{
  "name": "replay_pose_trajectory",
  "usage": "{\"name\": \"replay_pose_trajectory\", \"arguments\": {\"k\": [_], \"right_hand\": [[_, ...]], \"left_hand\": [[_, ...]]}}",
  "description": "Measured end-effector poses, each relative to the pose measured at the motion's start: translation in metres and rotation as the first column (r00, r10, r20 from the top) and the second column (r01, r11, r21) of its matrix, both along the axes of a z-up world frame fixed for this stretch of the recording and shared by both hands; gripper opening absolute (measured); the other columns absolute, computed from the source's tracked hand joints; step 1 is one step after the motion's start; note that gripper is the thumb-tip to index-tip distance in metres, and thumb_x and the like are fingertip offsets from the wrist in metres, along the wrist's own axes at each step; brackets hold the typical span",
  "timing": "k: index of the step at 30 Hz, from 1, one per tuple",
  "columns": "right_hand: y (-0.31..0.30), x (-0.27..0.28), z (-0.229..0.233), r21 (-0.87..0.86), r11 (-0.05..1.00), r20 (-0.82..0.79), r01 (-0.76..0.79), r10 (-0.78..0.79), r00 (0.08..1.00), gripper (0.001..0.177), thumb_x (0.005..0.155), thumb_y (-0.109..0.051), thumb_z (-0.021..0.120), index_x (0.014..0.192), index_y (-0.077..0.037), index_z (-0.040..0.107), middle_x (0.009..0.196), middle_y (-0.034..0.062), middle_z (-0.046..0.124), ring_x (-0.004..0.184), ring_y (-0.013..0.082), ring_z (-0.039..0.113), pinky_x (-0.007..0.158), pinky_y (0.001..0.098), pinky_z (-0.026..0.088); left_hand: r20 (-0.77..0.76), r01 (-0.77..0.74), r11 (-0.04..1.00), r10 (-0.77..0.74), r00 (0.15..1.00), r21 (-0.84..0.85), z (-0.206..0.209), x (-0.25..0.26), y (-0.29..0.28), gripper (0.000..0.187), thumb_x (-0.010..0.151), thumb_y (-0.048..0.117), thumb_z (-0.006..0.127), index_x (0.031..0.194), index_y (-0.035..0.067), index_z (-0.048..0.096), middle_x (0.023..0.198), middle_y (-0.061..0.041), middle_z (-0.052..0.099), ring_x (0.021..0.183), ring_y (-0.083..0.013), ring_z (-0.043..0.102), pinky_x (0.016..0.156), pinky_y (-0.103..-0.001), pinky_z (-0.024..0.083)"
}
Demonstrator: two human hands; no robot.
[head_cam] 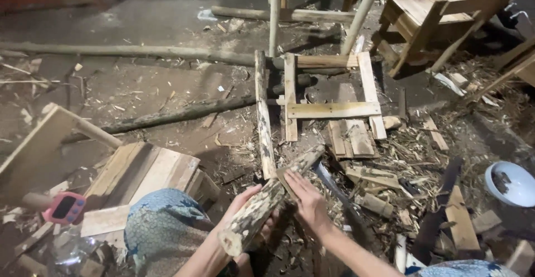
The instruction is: The person uses a curved blade to shave and shape a piece of wood held between their legs. They repeatedly scrape the tool along the wood's surface, removing bark and shavings, and occasionally rotate the wood to work on different sides.
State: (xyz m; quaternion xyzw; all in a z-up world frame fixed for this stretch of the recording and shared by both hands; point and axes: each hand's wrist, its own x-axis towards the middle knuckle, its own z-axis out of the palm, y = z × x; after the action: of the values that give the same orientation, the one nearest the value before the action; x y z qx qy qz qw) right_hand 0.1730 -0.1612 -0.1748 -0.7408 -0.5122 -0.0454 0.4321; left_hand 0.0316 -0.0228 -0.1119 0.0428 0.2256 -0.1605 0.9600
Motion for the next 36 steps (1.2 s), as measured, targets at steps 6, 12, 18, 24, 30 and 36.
{"name": "replay_pose_trajectory", "arguments": {"k": [6, 12, 18, 24, 30, 36], "right_hand": [[0.005, -0.050, 0.078, 0.386, 0.818, 0.095, -0.426, 0.424, 0.900, 0.042, 0.104, -0.031, 0.022, 0.130, -0.009, 0.048, 0.130, 0.0100, 0.055, 0.124, 0.0246, 0.053, 0.112, 0.0384, 0.039], [-0.005, 0.051, -0.050, -0.238, 0.965, 0.015, 0.111, -0.110, 0.994, 0.059, 0.072, 0.012, 0.040, 0.126, -0.007, 0.054, 0.129, 0.0095, 0.055, 0.121, 0.0345, 0.049, 0.111, 0.0483, 0.025], [0.005, 0.024, -0.024, -0.223, 0.974, -0.057, 0.028, -0.042, 0.998, 0.076, 0.066, 0.022, 0.037, 0.131, -0.015, 0.049, 0.138, 0.0092, 0.046, 0.127, 0.0283, 0.043, 0.108, 0.0315, 0.035], [-0.008, 0.013, -0.029, -0.146, 0.984, 0.021, -0.101, 0.105, 0.994, 0.038, 0.091, -0.012, 0.035, 0.118, -0.010, 0.061, 0.130, 0.0140, 0.053, 0.122, 0.0343, 0.047, 0.103, 0.0446, 0.037], [-0.028, 0.068, 0.096, 0.074, 0.997, 0.183, 0.027, -0.040, 0.982, 0.033, 0.094, -0.016, 0.037, 0.114, -0.012, 0.063, 0.120, 0.0078, 0.063, 0.110, 0.0223, 0.061, 0.099, 0.0298, 0.047], [-0.043, 0.099, 0.114, 0.080, 0.963, 0.123, 0.258, -0.266, 0.956, 0.029, 0.089, -0.010, 0.047, 0.112, -0.019, 0.062, 0.117, 0.0070, 0.063, 0.109, 0.0292, 0.054, 0.096, 0.0436, 0.047]], "left_hand": [[-0.021, -0.101, 0.981, 0.106, 0.994, 0.164, -0.005, 0.001, 0.000, 0.037, 0.095, 0.030, 0.045, 0.107, -0.003, 0.057, 0.069, -0.019, 0.064, 0.049, -0.0244, 0.063, 0.038, -0.028, 0.054], [-0.103, -0.030, 0.976, 0.054, 0.993, 0.218, -0.013, 0.000, 0.004, 0.036, 0.092, 0.019, 0.039, 0.106, -0.013, 0.050, 0.072, -0.024, 0.062, 0.053, -0.0276, 0.063, 0.039, -0.028, 0.054], [-0.112, 0.235, 0.896, -0.208, 0.972, 0.378, -0.080, 0.056, 0.006, 0.069, 0.083, 0.045, 0.063, 0.120, -0.012, 0.045, 0.083, -0.024, 0.062, 0.066, -0.0274, 0.064, 0.051, -0.030, 0.058], [-0.089, 0.167, 0.648, -0.152, 0.984, 0.743, -0.098, 0.071, -0.015, 0.079, 0.067, 0.022, 0.075, 0.134, -0.001, 0.038, 0.098, -0.015, 0.061, 0.066, -0.0191, 0.061, 0.050, -0.027, 0.053], [-0.072, 0.317, 0.623, -0.386, 0.920, 0.715, 0.002, 0.034, -0.034, 0.108, 0.062, 0.021, 0.071, 0.151, 0.027, 0.011, 0.109, -0.017, 0.052, 0.056, -0.0147, 0.055, 0.041, -0.023, 0.045], [0.249, 0.082, 0.571, -0.478, 0.842, 0.817, -0.043, -0.013, -0.011, 0.099, 0.073, 0.038, 0.069, 0.145, 0.004, 0.011, 0.145, -0.017, 0.027, 0.126, -0.0245, 0.040, 0.097, -0.036, 0.036]]}}
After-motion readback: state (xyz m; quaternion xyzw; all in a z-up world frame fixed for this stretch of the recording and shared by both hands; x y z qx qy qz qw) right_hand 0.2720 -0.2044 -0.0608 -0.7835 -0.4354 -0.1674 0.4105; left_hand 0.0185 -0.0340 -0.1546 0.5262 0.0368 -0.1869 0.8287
